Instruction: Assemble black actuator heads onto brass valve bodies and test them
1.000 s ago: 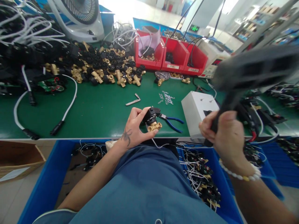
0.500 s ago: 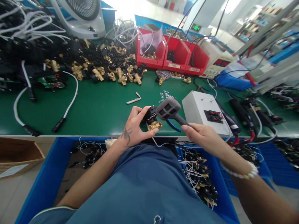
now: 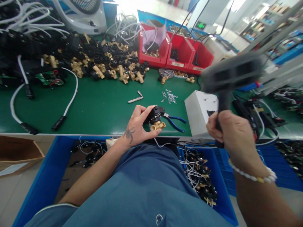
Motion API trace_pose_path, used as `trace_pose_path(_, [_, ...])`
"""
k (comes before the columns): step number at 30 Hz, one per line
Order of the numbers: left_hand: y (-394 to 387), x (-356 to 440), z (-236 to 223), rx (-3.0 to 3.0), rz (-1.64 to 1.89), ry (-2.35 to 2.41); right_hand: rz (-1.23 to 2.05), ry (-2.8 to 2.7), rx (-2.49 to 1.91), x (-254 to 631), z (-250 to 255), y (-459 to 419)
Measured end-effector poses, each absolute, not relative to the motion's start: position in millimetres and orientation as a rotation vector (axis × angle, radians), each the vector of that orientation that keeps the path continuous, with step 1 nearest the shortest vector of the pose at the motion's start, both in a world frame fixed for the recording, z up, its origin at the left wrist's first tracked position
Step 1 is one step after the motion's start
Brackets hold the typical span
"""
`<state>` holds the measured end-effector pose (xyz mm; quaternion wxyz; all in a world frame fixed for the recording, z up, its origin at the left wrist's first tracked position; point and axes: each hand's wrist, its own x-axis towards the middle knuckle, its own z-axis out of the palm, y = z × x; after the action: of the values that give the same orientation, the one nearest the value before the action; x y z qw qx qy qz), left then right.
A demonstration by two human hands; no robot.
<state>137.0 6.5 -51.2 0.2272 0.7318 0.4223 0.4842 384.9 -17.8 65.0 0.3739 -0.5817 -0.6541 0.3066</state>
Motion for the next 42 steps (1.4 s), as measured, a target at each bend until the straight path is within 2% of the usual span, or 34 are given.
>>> trace_pose_path(3, [6.3, 137.4, -50.8, 2.034, 1.349, 1.153, 0.791, -1.592, -1.428, 383.9, 58.8, -19.1])
trace_pose_path(6, [5.5, 136.5, -50.2, 2.019, 1.319, 1.169, 0.994, -1.834, -1.622, 382.7, 47.7, -19.2])
trace_pose_path(8, [5.4, 136.0, -50.2, 2.006, 1.31, 1.181, 1.014, -1.895, -1.665, 384.8, 47.1, -19.0])
trace_pose_path(14, [6.6, 136.4, -51.6, 2.024, 1.317, 1.189, 1.113, -1.641, -1.297, 394.3, 74.6, -24.8])
trace_pose_path(15, [6.7, 136.5, -51.7, 2.023, 1.318, 1.189, 1.05, -1.656, -1.343, 394.6, 77.7, -26.4])
trace_pose_path(18, [6.7, 136.8, -51.9, 2.025, 1.327, 1.182, 0.549, -1.717, -1.528, 391.1, 77.8, -30.0])
trace_pose_path(20, [6.7, 137.0, -52.1, 2.031, 1.344, 1.164, 0.408, -1.722, -1.496, 386.1, 71.8, -31.5])
trace_pose_path(25, [6.3, 136.5, -52.4, 2.013, 1.348, 1.154, 0.773, -1.885, -1.567, 383.9, 57.2, -31.2])
trace_pose_path(27, [6.1, 135.8, -52.3, 1.999, 1.336, 1.171, 0.803, -2.053, -1.646, 389.8, 58.8, -30.4])
trace_pose_path(31, [6.7, 135.2, -52.0, 2.024, 1.335, 1.165, 0.718, -1.787, -1.505, 397.5, 70.4, -30.8])
trace_pose_path(34, [7.3, 135.3, -51.2, 2.046, 1.319, 1.173, 0.484, -1.541, -1.221, 393.9, 70.3, -29.3])
trace_pose_path(37, [6.9, 135.4, -50.0, 2.044, 1.307, 1.173, 0.229, -1.753, -1.283, 390.4, 61.0, -26.2])
trace_pose_path(40, [6.0, 135.3, -49.1, 2.033, 1.315, 1.164, 0.287, -2.045, -1.488, 392.5, 57.4, -24.3])
trace_pose_path(42, [5.8, 135.3, -48.9, 2.028, 1.325, 1.156, 0.333, -2.047, -1.517, 395.1, 60.8, -23.6])
